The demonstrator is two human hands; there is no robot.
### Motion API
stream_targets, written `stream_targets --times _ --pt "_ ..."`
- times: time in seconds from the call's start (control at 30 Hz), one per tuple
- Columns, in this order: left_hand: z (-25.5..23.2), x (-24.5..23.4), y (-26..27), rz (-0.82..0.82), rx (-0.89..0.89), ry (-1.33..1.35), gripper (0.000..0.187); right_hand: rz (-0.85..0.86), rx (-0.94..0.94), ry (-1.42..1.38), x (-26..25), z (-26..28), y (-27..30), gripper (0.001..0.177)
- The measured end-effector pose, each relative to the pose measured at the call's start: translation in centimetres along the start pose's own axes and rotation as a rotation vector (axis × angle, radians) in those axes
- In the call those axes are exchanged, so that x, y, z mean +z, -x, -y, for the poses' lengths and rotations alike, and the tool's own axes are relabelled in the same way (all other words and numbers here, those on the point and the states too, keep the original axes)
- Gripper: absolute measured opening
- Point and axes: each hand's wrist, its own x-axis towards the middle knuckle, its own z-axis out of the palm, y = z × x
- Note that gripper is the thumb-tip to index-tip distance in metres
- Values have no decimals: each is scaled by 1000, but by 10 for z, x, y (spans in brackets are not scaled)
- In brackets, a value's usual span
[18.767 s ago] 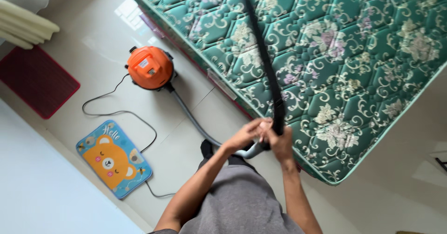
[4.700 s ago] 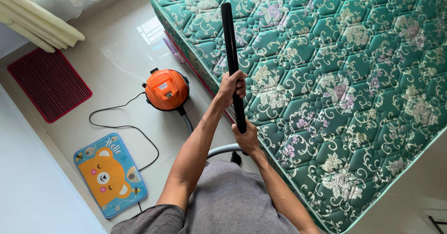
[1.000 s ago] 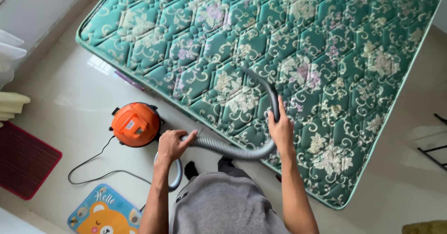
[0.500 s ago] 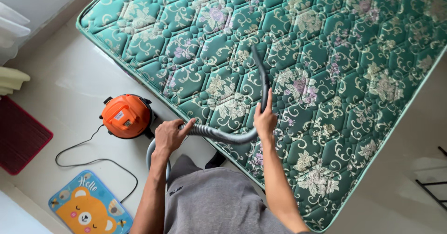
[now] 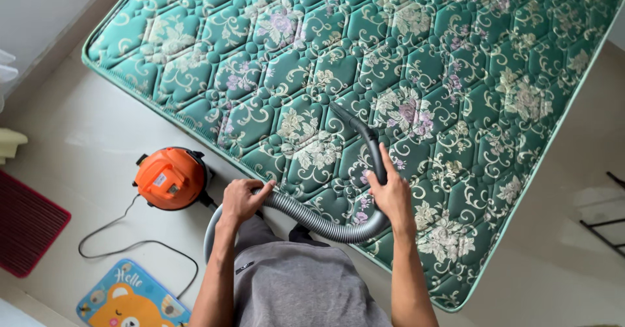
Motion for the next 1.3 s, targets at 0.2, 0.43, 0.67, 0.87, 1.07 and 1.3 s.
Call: stream_targets --times 0.2,0.43,0.67,0.87,1.07,1.3 --pt "14 -15 -18 31 72 -132 52 -117 -130 -53 58 5 -28 69" --pt "42 -43 -39 4 79 -57 53 -209 -178 -186 97 33 -150 69" --pt "60 -67 -67 89 46 110 51 -170 -82 -70 94 81 -152 75" --pt "86 -93 -87 148 113 113 48 -55 137 -260 78 112 -22 75" --pt "97 -94 -91 292 230 36 48 -237 -7 -96 120 99 12 70" --pt "102 -99 -99 154 242 30 49 -339 -93 26 167 92 -104 66"
